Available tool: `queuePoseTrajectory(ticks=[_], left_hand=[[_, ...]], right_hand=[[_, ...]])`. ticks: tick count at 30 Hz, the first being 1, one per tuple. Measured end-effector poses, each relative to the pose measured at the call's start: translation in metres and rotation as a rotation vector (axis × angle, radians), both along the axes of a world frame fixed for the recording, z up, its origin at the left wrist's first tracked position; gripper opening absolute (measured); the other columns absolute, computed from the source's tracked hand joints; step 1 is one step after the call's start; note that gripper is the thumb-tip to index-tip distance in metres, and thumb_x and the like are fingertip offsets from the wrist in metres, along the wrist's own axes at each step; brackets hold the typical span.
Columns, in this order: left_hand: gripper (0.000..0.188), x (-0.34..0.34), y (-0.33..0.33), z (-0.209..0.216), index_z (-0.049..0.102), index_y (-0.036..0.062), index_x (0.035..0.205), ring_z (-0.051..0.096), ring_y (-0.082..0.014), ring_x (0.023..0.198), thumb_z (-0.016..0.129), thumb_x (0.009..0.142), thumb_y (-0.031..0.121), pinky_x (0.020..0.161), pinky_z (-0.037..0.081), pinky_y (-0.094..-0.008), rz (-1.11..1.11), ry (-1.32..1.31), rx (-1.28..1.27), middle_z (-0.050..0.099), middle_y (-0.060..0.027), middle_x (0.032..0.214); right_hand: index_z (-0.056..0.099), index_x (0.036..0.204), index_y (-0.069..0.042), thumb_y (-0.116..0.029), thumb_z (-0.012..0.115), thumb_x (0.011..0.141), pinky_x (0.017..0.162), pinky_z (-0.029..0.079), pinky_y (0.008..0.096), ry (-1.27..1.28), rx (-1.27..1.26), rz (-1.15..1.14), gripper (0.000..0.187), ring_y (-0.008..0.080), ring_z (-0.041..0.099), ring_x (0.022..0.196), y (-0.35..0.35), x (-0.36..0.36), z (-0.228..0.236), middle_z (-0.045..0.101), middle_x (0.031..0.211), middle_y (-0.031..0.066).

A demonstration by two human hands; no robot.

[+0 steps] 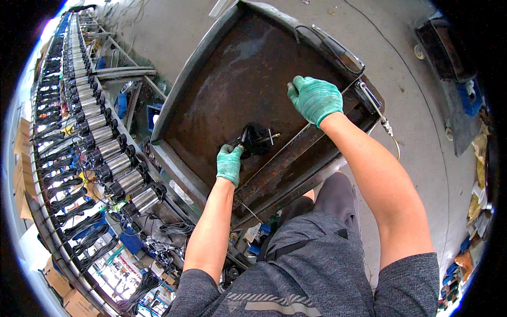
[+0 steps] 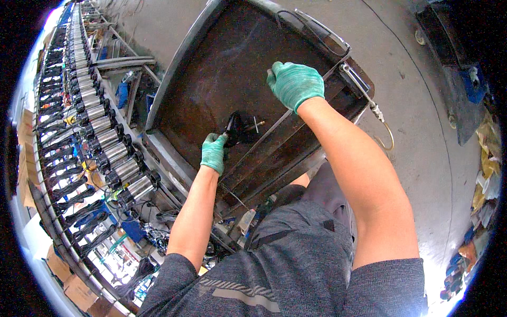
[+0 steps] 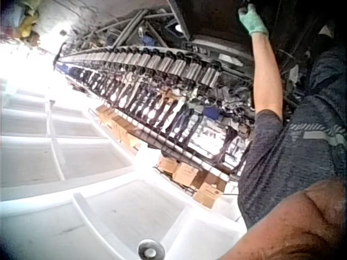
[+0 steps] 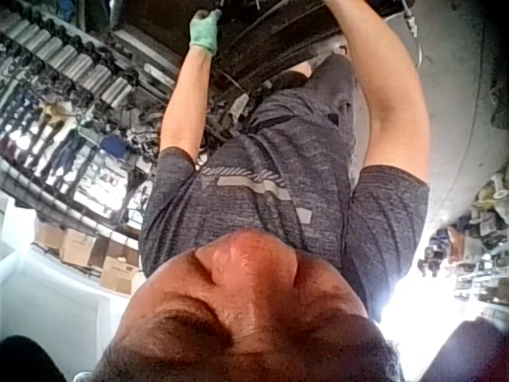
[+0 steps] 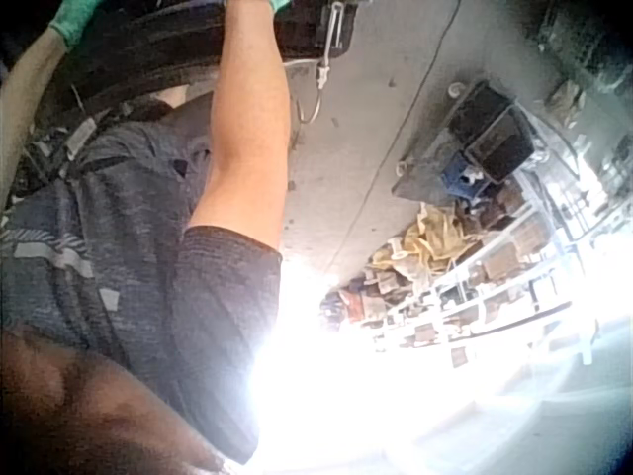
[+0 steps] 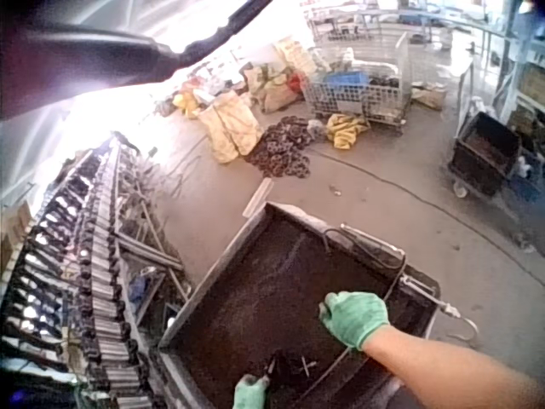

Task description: The person repeatedly picks up a cylindrical electric motor from a metal tray, submerges it in a liquid bath, and then places it on a rack. This process is repeated multiple times with the same motor, suggesting a testing or cleaning procedure.

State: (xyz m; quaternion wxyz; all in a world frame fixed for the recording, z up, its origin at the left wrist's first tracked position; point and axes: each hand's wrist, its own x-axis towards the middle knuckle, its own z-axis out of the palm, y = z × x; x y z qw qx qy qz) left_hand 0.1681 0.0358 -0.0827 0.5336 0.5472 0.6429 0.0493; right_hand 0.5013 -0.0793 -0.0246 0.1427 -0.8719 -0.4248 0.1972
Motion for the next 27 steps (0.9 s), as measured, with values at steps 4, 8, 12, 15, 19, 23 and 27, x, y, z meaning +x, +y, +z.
queuePoseTrajectory(ticks=[4,8,12,15,19,23,27], left_hand=[[0.023,0.011,-0.006,0.014,0.052,0.0119,0.083,0.042,-0.0105,0.058,0.073,0.091,0.016,0.051,0.035,-0.0302,0.038,0.012,-0.018,0.049,0.002,0.07],[0.022,0.015,-0.01,0.032,0.053,0.0124,0.085,0.049,-0.0117,0.055,0.072,0.093,0.017,0.049,0.04,-0.0302,0.03,0.023,-0.04,0.053,0.0004,0.07],[0.023,0.009,-0.014,0.052,0.05,0.0117,0.083,0.048,-0.0119,0.052,0.07,0.094,0.015,0.044,0.041,-0.0313,0.007,0.023,0.012,0.051,0.0,0.069],[0.024,0.004,-0.017,0.093,0.048,0.011,0.082,0.047,-0.0114,0.049,0.07,0.093,0.013,0.04,0.04,-0.0305,0.021,-0.049,0.04,0.049,0.0004,0.067],[0.026,-0.008,-0.031,0.178,0.046,0.0103,0.085,0.049,-0.01,0.049,0.071,0.093,0.011,0.037,0.04,-0.029,0.054,-0.124,0.117,0.048,0.0012,0.067],[0.027,-0.021,-0.052,0.241,0.047,0.0074,0.084,0.045,-0.0102,0.057,0.073,0.093,0.011,0.047,0.041,-0.0291,0.022,-0.11,0.304,0.045,0.0014,0.068],[0.028,-0.038,-0.079,0.271,0.05,0.0047,0.083,0.039,-0.0122,0.07,0.075,0.091,0.011,0.061,0.039,-0.0295,-0.079,-0.037,0.611,0.044,0.001,0.071]], right_hand=[[0.068,0.101,-0.013,-0.038,0.051,0.102,0.075,0.057,0.049,-0.012,0.011,-0.007,0.03,0.0356,0.071,0.088,-0.002,0.0,-0.003,0.073,0.095,0.0131],[0.068,0.101,-0.013,-0.039,0.051,0.103,0.075,0.057,0.0493,-0.016,0.007,0.003,0.031,0.0361,0.071,0.087,-0.002,-0.001,-0.001,0.073,0.095,0.0131],[0.068,0.1,-0.012,-0.039,0.05,0.103,0.075,0.056,0.0506,-0.02,0.038,0.012,0.032,0.0377,0.07,0.087,-0.003,-0.002,-0.002,0.073,0.095,0.0141],[0.068,0.1,-0.012,-0.041,0.05,0.103,0.076,0.056,0.0519,-0.012,0.027,0.009,0.035,0.0391,0.07,0.088,-0.004,-0.003,0.0,0.073,0.095,0.0156],[0.068,0.103,-0.014,-0.048,0.051,0.101,0.078,0.055,0.0537,0.014,-0.023,0.035,0.039,0.0416,0.07,0.09,-0.005,-0.004,0.022,0.073,0.095,0.0176],[0.067,0.101,-0.01,-0.044,0.059,0.101,0.073,0.053,0.049,0.257,0.301,-0.037,0.036,0.0432,0.068,0.085,-0.009,-0.002,0.016,0.071,0.09,0.0216],[0.067,0.105,-0.004,-0.038,0.061,0.102,0.072,0.054,0.045,0.766,0.426,0.083,0.035,0.045,0.067,0.085,-0.038,-0.092,0.12,0.07,0.091,0.0261]])
